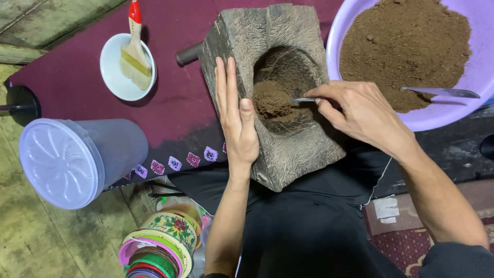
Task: Scraping ground material out of a stone mortar using a spoon and hands to transfer it to a bowl.
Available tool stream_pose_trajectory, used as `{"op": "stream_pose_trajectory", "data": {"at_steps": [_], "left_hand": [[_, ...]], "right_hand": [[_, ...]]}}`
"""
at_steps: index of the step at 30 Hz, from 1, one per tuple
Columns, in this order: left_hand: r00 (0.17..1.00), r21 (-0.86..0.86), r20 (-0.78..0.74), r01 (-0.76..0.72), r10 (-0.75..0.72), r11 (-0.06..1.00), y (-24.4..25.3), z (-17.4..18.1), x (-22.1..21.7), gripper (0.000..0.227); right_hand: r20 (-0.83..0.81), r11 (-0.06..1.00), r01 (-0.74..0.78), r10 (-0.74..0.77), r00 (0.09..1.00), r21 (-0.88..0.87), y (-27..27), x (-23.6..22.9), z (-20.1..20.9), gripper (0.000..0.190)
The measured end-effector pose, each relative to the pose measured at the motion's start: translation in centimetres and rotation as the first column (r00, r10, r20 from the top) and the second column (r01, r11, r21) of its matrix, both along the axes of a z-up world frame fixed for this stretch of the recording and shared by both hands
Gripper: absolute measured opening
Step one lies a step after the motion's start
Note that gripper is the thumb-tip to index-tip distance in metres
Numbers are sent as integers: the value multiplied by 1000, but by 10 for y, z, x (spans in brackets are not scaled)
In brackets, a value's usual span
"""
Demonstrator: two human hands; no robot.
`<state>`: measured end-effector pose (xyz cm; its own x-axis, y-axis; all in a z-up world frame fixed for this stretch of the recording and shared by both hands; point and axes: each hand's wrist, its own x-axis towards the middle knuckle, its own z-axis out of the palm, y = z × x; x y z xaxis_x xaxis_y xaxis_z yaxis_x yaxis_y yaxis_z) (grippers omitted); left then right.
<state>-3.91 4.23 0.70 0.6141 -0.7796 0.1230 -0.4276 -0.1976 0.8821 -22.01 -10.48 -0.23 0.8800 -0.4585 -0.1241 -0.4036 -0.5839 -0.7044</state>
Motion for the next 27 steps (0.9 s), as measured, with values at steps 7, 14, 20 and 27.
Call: {"op": "stream_pose_trajectory", "data": {"at_steps": [7,14,20,27], "left_hand": [[996,-4,-48,-79,78,997,9,32,-20,70],[941,-563,-316,-286,118,775,15,60,-84,54],[871,-468,-485,-332,76,819,-27,47,-131,55],[742,-203,-670,-235,41,951,-70,7,-159,61]], "right_hand": [[36,997,80,-81,996,17,-1,-3,19,34],[64,989,146,-146,987,7,-8,-27,47,30],[94,976,207,-200,975,-63,-26,-71,57,24],[92,904,412,-403,911,-118,-39,-126,58,20]]}}
